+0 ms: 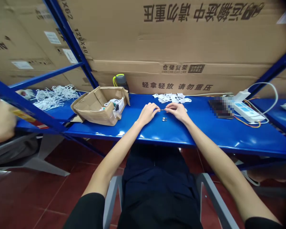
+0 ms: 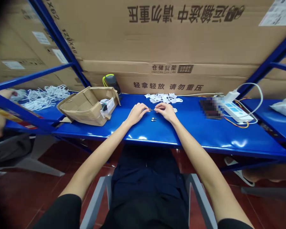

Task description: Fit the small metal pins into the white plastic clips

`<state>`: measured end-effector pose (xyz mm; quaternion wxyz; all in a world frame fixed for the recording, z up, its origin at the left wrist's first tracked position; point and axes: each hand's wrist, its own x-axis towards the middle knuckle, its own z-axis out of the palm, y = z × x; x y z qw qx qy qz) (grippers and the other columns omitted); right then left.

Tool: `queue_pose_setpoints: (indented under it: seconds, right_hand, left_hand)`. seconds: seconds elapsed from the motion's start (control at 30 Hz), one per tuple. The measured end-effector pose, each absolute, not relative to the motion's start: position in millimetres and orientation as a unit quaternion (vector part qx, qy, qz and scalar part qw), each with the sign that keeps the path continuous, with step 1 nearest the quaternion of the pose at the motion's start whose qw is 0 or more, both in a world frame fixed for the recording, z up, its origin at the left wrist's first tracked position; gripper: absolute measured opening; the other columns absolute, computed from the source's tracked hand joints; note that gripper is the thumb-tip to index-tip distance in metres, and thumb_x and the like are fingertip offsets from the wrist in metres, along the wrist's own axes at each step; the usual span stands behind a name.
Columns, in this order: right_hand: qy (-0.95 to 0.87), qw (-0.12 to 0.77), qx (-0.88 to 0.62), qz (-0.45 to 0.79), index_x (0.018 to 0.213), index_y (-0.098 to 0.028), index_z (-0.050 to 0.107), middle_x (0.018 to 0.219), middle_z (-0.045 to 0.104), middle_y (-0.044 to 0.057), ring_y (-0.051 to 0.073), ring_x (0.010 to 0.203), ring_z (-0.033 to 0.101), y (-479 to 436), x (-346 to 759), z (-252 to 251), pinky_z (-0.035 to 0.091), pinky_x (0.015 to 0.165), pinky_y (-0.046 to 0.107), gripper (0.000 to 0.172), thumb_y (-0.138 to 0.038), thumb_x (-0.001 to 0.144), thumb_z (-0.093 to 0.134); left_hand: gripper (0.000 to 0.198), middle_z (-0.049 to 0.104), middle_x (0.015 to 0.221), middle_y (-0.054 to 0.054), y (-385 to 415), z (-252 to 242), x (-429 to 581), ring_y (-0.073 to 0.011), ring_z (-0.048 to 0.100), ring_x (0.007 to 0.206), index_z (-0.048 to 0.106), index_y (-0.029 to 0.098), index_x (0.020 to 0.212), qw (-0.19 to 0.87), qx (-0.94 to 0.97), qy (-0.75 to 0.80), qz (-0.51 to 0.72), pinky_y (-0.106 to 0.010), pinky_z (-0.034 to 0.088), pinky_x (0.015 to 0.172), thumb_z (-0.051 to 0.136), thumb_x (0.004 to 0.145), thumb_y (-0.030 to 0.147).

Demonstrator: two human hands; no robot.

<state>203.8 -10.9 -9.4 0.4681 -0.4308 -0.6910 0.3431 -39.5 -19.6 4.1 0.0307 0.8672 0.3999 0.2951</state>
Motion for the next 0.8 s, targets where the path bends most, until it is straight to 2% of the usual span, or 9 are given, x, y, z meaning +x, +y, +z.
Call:
queue_pose_setpoints:
  seconds: [0.1,0.23,0.43,0.8]
  right_hand:
    - [-0.717,0.456,-0.428,0.31,0.106,-0.023,0.083,0.101,0.084,0.008,0.028,0.091,0.08,-16,201,-6,0.063,0.096,0.046,0.036,-0.051,0.085,0.08]
    - [-0.724,0.455,-0.429,0.29,0.098,-0.023,0.083,0.105,0.084,0.007,0.03,0.102,0.079,-18,197,-4,0.062,0.102,0.046,0.03,-0.05,0.086,0.078]
    - [-0.715,0.467,-0.426,0.299,0.093,-0.023,0.078,0.096,0.083,0.007,0.029,0.097,0.079,-19,194,-4,0.063,0.095,0.043,0.032,-0.052,0.079,0.083]
    - [-0.774,0.429,-0.429,0.181,0.092,-0.026,0.081,0.095,0.083,0.004,0.024,0.085,0.074,-33,190,7,0.059,0.09,0.039,0.014,-0.038,0.091,0.073]
  left_hand:
    - [0.028,0.074,0.116,-0.005,-19,4,-39,-0.0248,0.063,0.109,0.07,0.022,0.107,0.035,0.867,0.399,0.297,-0.039,0.045,0.1,0.048,0.114,0.037]
    - [0.028,0.074,0.117,-0.005,-19,5,-39,-0.0245,0.063,0.111,0.071,0.022,0.107,0.042,0.865,0.403,0.297,-0.04,0.045,0.102,0.048,0.114,0.037]
    - [0.026,0.074,0.116,-0.005,-21,5,-39,-0.0239,0.062,0.111,0.07,0.023,0.108,0.048,0.861,0.406,0.302,-0.039,0.046,0.101,0.05,0.114,0.037]
    - [0.025,0.074,0.114,-0.004,-16,0,-40,-0.0226,0.062,0.108,0.071,0.022,0.106,0.073,0.861,0.388,0.32,-0.037,0.045,0.099,0.052,0.113,0.037]
